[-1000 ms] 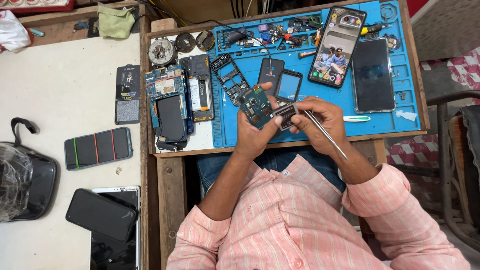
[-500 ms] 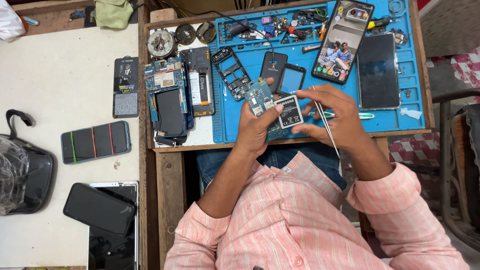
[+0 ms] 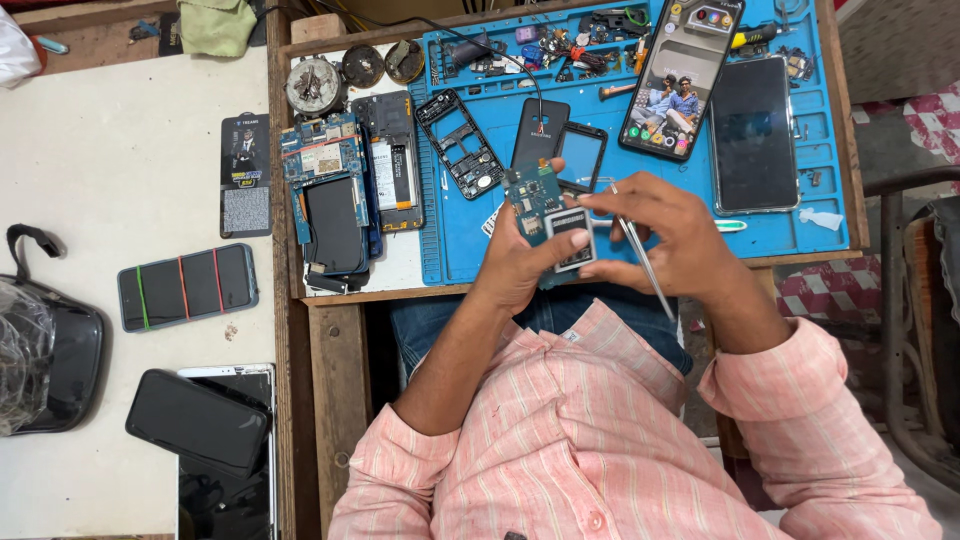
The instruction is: The person cleans a small circuit board with a toothbrush, then uses tweezers to connect a ribbon cable to the board and a small display module. They handle the board and display, turning them over and adjusting the connection.
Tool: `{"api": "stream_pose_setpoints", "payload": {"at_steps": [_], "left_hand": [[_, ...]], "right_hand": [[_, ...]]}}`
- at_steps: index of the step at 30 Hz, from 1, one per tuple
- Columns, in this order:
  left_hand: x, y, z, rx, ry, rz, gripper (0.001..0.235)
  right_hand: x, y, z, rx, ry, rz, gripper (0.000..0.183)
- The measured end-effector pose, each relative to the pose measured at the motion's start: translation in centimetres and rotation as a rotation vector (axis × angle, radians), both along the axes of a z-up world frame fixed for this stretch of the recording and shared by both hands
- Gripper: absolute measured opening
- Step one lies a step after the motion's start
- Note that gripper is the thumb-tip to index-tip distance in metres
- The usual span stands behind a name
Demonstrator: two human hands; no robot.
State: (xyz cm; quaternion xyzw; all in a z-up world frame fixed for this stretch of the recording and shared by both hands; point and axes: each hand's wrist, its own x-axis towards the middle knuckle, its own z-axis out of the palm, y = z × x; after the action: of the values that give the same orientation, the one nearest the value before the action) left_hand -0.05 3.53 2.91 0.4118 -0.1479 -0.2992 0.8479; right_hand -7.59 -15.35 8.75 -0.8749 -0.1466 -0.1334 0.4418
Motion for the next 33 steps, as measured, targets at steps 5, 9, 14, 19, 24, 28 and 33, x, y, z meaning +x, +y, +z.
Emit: {"api": "stream_pose_setpoints", "payload": {"at_steps": [5, 9, 14, 19, 24, 28, 33], "left_hand": [[-0.2, 0.3, 0.2, 0.088, -0.159, 0.006, 0.07], [-0.6, 0.5, 0.4, 0.136, -0.351, 0.066, 0.065], [-1.2, 0.9, 1.3, 0.151, -0.474, 0.131, 0.059], [-1.3, 1.7, 2.5, 0.214, -0.591, 0.142, 0.056], [-1.3, 1.9, 3.0, 0.203, -0.604, 0.15, 0.055], [-1.3, 1.9, 2.9, 0.188, -0.601, 0.152, 0.055], [-1.2, 1.9, 2.6, 0.191, -0.615, 0.154, 0.056]], "right_hand": [[0.0, 0.7, -0.6, -0.137, -0.07, -0.002, 0.073], [0.0, 1.2, -1.2, -0.147, -0.156, 0.013, 0.071], [-0.1, 1.7, -2.2, -0.216, -0.282, -0.029, 0.065], [-0.2, 2.0, -2.6, -0.23, -0.385, -0.035, 0.056], [-0.3, 2.2, -2.7, -0.214, -0.405, -0.038, 0.05], [-0.3, 2.1, -2.8, -0.237, -0.407, -0.03, 0.051], [-0.1, 2.1, -2.8, -0.23, -0.376, -0.015, 0.053]]}}
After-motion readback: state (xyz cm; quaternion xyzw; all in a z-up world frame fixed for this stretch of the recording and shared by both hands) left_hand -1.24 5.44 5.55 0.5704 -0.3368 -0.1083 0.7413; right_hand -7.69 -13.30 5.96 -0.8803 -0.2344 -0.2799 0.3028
